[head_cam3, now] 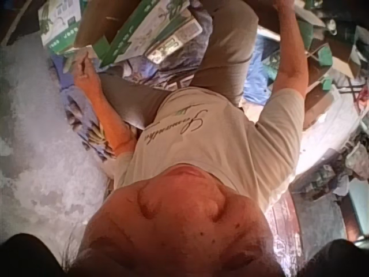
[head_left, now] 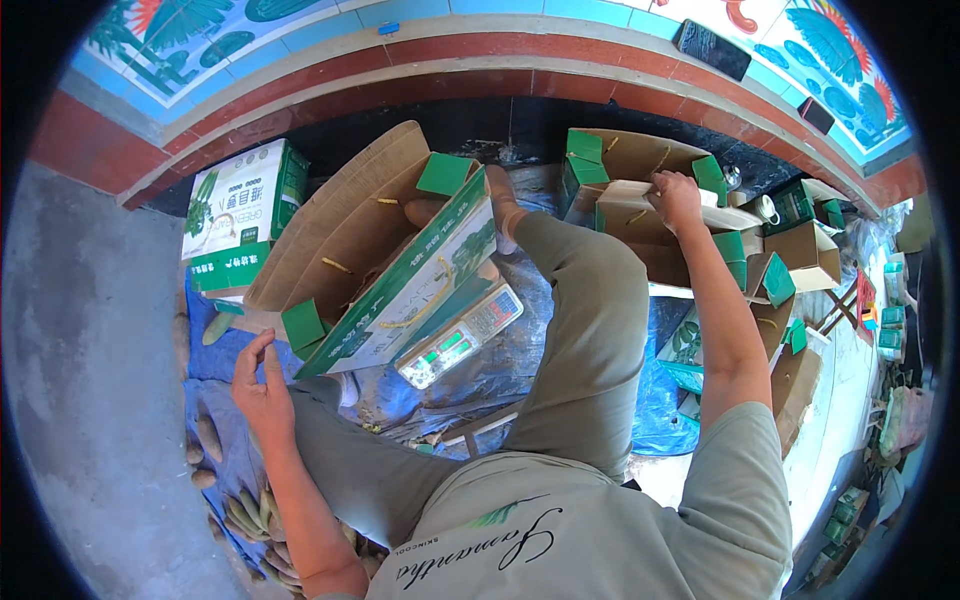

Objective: Packaging and weighing yams into cardboard boxes for distribution.

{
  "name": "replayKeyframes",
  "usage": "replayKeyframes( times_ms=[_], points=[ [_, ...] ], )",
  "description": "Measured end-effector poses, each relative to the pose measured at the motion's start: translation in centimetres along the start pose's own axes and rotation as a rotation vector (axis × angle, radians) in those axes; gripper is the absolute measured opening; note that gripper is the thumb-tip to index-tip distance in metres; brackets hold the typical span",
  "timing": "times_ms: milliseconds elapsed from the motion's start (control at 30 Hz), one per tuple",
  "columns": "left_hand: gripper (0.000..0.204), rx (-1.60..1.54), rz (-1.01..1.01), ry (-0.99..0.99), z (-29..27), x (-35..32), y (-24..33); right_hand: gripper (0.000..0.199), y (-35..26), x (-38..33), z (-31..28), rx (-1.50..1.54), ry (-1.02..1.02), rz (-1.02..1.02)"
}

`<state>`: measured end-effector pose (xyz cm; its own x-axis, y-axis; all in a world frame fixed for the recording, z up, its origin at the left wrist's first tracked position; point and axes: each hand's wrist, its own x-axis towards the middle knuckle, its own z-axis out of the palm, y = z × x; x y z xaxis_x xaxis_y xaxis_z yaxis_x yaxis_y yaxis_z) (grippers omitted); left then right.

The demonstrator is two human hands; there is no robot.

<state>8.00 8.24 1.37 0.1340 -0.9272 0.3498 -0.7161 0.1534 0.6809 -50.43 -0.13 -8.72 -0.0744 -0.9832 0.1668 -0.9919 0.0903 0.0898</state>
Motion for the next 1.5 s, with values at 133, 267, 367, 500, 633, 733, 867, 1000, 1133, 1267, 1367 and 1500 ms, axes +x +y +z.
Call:
replayKeyframes(
  times_ms=[133,267,367,500,633,733,867,1000,1133,1267,1367,1500],
  points=[
    [0.016,0.037,-0.022,-0.009,0.3,0.3,0.5,0.025,0.2,1.1,0.0,0.037,-0.102,0.017],
    [0.016,0.047,-0.045,-0.014,0.4,0.4,0.5,0.041,0.5,3.0,-0.3,0.086,-0.419,0.036],
    [0.015,0.047,-0.042,-0.015,0.7,0.5,0.6,0.048,0.3,3.8,0.4,0.152,-0.621,0.000],
    [0.016,0.053,-0.057,-0.025,0.8,0.5,0.7,0.055,0.7,3.5,3.5,0.184,-0.645,0.010],
    [0.016,0.075,-0.029,-0.018,0.9,0.6,0.2,0.051,1.2,5.4,3.6,0.150,-0.693,0.021],
    [0.016,0.096,-0.078,-0.036,0.7,0.7,0.7,0.046,1.8,6.0,2.5,0.189,-0.741,0.031],
    [0.016,0.079,-0.045,-0.031,1.0,0.8,1.0,0.050,2.2,6.4,1.4,0.193,-0.626,0.046],
    [0.016,0.072,-0.050,-0.035,1.0,0.8,1.0,0.052,2.1,5.6,1.4,0.296,-0.555,0.031],
    [0.016,0.072,-0.025,-0.039,1.3,0.8,1.2,0.049,2.6,4.6,2.9,0.226,-0.771,0.111],
    [0.016,0.067,-0.058,-0.027,1.0,0.6,1.3,0.035,1.1,2.8,2.4,0.160,-0.483,-0.007],
    [0.015,0.090,-0.090,0.008,0.3,0.3,1.0,0.031,0.7,1.5,2.2,0.084,-0.400,-0.023],
    [0.015,0.107,-0.043,0.008,0.3,0.7,1.3,0.030,1.4,-0.8,-0.3,0.088,-0.275,-0.037]
  ],
)
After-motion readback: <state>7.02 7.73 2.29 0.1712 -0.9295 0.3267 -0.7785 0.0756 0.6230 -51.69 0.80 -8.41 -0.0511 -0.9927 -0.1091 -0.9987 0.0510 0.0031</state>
